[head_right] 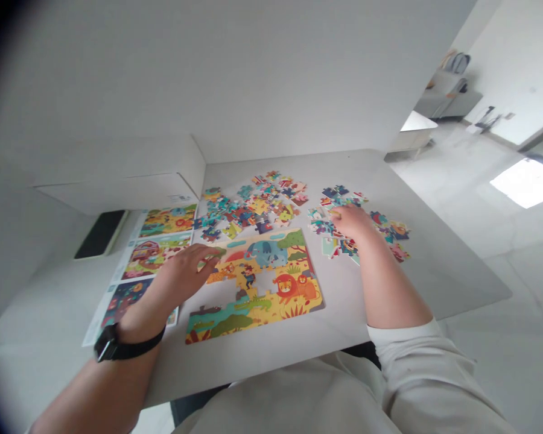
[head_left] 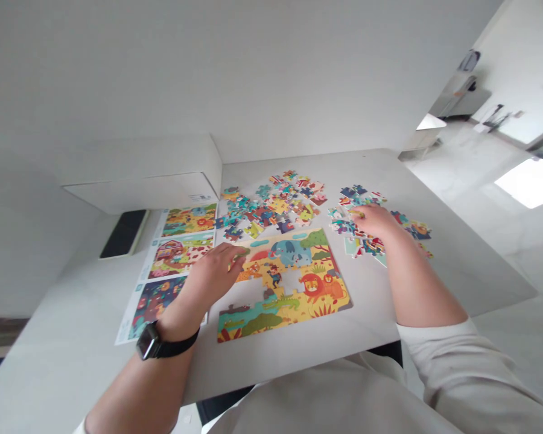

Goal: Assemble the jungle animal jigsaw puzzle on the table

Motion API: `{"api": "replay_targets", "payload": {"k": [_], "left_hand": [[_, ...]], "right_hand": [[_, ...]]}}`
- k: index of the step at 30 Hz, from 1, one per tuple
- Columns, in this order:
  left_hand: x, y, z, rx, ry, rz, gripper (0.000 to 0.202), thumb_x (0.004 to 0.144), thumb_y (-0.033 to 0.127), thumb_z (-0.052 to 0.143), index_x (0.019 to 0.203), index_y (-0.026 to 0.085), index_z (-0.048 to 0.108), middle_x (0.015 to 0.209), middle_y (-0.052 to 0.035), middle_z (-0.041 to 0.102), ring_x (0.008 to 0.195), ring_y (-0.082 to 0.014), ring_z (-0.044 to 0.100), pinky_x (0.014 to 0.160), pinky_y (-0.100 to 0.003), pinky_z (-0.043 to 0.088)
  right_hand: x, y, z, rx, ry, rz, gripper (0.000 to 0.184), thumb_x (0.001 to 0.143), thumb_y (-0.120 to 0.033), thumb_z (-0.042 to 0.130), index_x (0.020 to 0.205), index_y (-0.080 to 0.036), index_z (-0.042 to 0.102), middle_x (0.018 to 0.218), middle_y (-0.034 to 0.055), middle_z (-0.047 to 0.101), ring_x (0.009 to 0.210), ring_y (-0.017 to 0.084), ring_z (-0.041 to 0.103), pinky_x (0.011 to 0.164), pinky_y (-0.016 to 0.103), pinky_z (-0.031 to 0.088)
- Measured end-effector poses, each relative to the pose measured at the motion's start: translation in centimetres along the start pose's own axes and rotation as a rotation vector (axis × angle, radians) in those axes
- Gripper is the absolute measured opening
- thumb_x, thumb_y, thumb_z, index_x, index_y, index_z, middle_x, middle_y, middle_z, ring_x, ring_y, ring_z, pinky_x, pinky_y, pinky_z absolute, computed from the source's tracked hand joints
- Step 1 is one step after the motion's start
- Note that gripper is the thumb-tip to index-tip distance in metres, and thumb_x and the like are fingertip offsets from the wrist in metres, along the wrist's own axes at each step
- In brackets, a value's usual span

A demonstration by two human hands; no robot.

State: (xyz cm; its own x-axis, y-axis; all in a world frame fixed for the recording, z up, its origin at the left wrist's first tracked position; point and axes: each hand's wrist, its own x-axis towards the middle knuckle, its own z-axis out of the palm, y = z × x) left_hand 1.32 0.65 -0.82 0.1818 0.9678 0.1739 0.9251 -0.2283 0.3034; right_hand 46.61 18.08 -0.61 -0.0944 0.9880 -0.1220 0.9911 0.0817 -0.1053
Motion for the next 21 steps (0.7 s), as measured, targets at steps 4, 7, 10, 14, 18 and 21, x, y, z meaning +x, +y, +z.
{"api": "replay_targets", "payload": {"k": [4,7,10,14,18,21], "left_hand": [[-0.1,0.7,-0.5,-0.007,-0.013,-0.017,0.033,0.109,0.037,0.049,0.120,0.026,0.079,0.123,-0.0091,0.080,0.113,-0.0279,0.076,0.095,-0.039,0.061],[-0.2,1.1,-0.6,0.000,-0.016,-0.046,0.033,0.109,0.037,0.050,0.120,0.026,0.079,0.123,-0.0091,0.079,0.112,-0.0283,0.075,0.094,-0.040,0.061],[-0.2,1.1,-0.6,-0.003,-0.013,-0.052,0.033,0.109,0.035,0.050,0.120,0.026,0.079,0.122,-0.0086,0.079,0.112,-0.0283,0.075,0.095,-0.041,0.062],[-0.2,0.7,-0.5,-0.031,-0.015,-0.029,0.038,0.110,0.030,0.043,0.120,0.025,0.079,0.123,-0.0086,0.079,0.114,-0.0274,0.075,0.097,-0.040,0.061],[-0.1,0.3,-0.5,-0.020,-0.012,-0.046,0.043,0.106,0.024,0.039,0.121,0.025,0.079,0.122,-0.0092,0.079,0.112,-0.0281,0.076,0.097,-0.041,0.061],[0.0,-0.1,-0.3,-0.010,-0.008,-0.055,0.044,0.103,0.022,0.039,0.123,0.024,0.078,0.125,-0.0092,0.079,0.115,-0.0300,0.075,0.096,-0.042,0.060]], "right_hand": [[0.3,0.5,0.5,-0.031,0.006,0.022,0.049,0.107,-0.045,0.046,0.142,-0.027,0.075,0.145,0.0159,0.072,0.131,0.034,0.068,0.110,0.044,0.050],[0.4,0.6,0.2,-0.054,-0.030,0.087,0.053,0.107,-0.048,0.047,0.148,-0.025,0.072,0.146,0.0217,0.070,0.127,0.038,0.070,0.106,0.047,0.052],[0.4,0.7,-0.1,-0.075,-0.051,0.161,0.057,0.106,-0.053,0.049,0.155,-0.029,0.068,0.150,0.0231,0.067,0.128,0.043,0.069,0.104,0.053,0.053],[0.7,1.3,0.0,-0.052,-0.042,0.204,0.060,0.104,-0.055,0.050,0.159,-0.035,0.065,0.159,0.0190,0.062,0.136,0.045,0.065,0.109,0.058,0.051],[0.7,1.8,-0.1,-0.048,-0.026,0.204,0.058,0.105,-0.047,0.050,0.160,-0.033,0.063,0.161,0.0171,0.061,0.138,0.040,0.065,0.116,0.055,0.049],[0.6,2.5,-0.6,-0.032,-0.050,0.225,0.057,0.107,-0.044,0.049,0.160,-0.031,0.064,0.161,0.0177,0.062,0.140,0.038,0.065,0.117,0.052,0.049]]}}
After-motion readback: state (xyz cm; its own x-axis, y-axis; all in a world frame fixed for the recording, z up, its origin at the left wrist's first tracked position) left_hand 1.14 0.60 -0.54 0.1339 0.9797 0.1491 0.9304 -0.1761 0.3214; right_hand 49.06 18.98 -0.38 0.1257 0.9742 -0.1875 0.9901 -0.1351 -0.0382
